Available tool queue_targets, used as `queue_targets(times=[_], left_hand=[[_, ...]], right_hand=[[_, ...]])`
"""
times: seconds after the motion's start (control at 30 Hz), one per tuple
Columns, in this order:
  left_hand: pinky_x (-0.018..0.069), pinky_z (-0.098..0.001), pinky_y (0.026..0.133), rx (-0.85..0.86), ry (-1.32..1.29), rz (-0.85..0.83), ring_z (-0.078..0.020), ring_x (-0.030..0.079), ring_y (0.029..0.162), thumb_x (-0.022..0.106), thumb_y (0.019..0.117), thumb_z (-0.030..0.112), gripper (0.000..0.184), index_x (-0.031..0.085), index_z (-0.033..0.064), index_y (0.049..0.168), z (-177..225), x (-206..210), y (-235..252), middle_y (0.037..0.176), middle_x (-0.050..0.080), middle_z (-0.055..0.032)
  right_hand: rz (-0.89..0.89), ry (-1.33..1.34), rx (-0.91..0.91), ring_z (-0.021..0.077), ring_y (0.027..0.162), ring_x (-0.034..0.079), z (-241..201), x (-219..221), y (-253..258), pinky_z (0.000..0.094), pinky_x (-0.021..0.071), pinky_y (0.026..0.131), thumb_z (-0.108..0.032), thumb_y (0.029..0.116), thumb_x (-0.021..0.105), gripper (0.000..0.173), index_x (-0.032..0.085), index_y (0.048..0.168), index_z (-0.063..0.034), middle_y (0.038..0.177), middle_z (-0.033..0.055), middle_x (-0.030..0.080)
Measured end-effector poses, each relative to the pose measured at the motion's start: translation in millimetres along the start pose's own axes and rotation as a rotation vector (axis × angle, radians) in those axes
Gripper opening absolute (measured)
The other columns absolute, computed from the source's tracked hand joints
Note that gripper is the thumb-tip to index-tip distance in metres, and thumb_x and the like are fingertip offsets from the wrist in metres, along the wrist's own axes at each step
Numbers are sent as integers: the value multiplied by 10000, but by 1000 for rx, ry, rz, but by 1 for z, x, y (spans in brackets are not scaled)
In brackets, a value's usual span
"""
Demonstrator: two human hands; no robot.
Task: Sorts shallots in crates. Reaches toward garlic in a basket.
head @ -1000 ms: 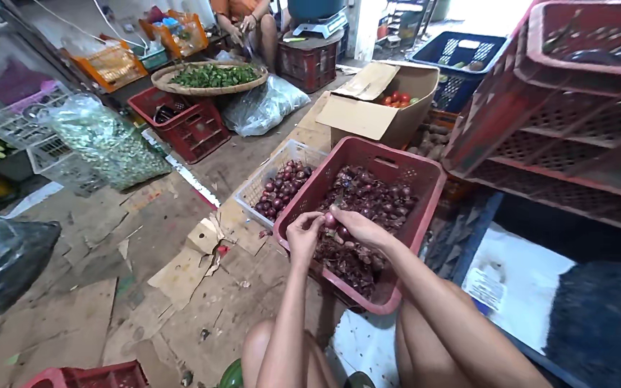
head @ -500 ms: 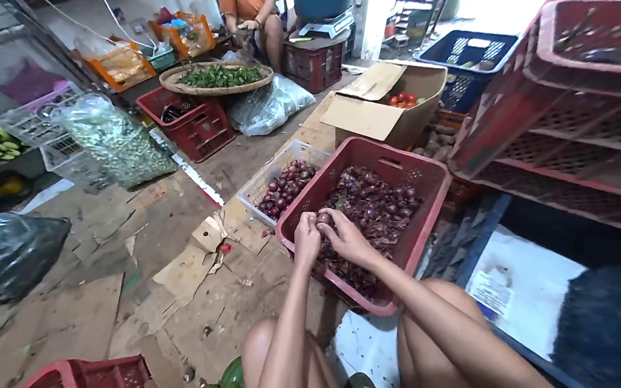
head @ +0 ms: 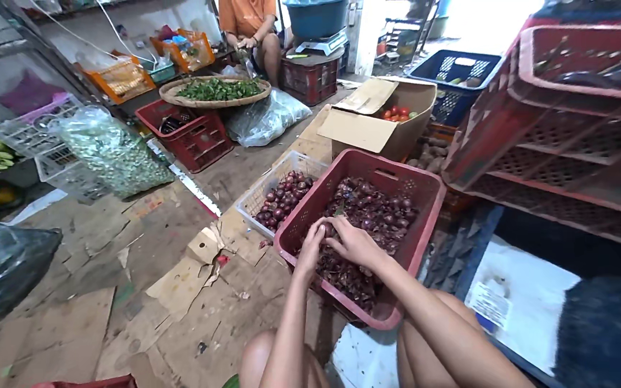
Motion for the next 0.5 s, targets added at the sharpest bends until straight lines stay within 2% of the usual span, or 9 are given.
queue_targets(times=[0.07, 0.1, 0.17, 0.23, 0.27, 0.33, 0.4, 0.47, 0.5], left_hand=[[456, -395, 1090, -28, -188, -47, -195, 519, 1327, 348, 1110, 318, 511, 388, 43, 1540, -2, 13, -3, 1529, 462, -136], [471, -395, 1075, -22, -208, -45, -194, 542, 1301, 335, 1116, 321, 506, 398, 40, 1532, -2, 14, -4, 1502, 492, -136], [535, -373, 972, -12, -221, 7, -183, 626, 1125, 315, 1129, 303, 455, 491, 4, 1424, -3, 9, -3, 1307, 608, -136], [554, -317, 782, -3, -212, 29, -148, 633, 882, 314, 1127, 288, 407, 550, 4, 1297, -5, 3, 0, 1076, 641, -91], [539, -297, 723, -7, -194, 26, -132, 613, 821, 314, 1125, 291, 392, 557, 17, 1264, -6, 1, 0, 1024, 629, -67], [533, -295, 736, -2, -136, 19, -127, 610, 842, 339, 1124, 298, 374, 556, 24, 1256, -5, 0, 0, 1024, 627, -59], [539, -310, 797, 35, -82, 66, -134, 620, 902, 349, 1123, 285, 370, 562, 9, 1246, -6, -2, 1, 1048, 635, -75], [530, -305, 777, 70, -47, 145, -133, 602, 869, 349, 1120, 266, 358, 563, 1, 1229, -9, -9, 3, 1018, 612, -79], [520, -299, 748, 83, -43, 185, -132, 587, 833, 352, 1118, 262, 347, 566, 6, 1213, -9, -13, 4, 989, 601, -72]], right_hand=[[11, 25, 19, 300, 1103, 692, -5, 0, -2, 514, 579, 895, -334, 1002, 613, 609, 419, 1529, -98, 1472, 133, 548], [39, 38, 35, 296, 1104, 689, -6, -2, -2, 508, 578, 900, -323, 991, 631, 591, 449, 1509, -104, 1449, 132, 565], [125, 49, 16, 261, 1057, 694, -3, -7, -2, 467, 594, 871, -392, 1006, 632, 436, 621, 1354, -129, 1336, 120, 621], [173, 40, -32, 201, 1038, 699, -1, -13, -2, 422, 589, 892, -401, 1037, 582, 324, 736, 1189, -160, 1201, 68, 693], [185, 44, -54, 171, 1026, 700, 0, -14, -2, 404, 583, 904, -390, 1046, 564, 305, 760, 1132, -172, 1134, 40, 720], [199, 60, -42, 133, 1003, 698, 2, -15, -2, 374, 581, 899, -400, 1054, 542, 314, 770, 1111, -193, 1091, 6, 730], [177, 24, 110, 196, 970, 713, 7, -16, -3, 422, 593, 864, -353, 1032, 574, 298, 724, 1219, -178, 1212, 64, 700], [33, -84, 314, 350, 928, 716, 17, -14, -3, 537, 589, 820, -255, 999, 614, 549, 474, 1522, -167, 1473, 174, 519], [-43, -123, 365, 383, 947, 711, 23, -9, -3, 561, 582, 834, -242, 995, 621, 639, 378, 1580, -158, 1521, 187, 465]])
Point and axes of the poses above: each hand's wrist, its own y-axis towards the middle knuckle, its own x-axis out of the palm, z = x × y, the point moved 8 cm from there along y, towards the middle knuckle
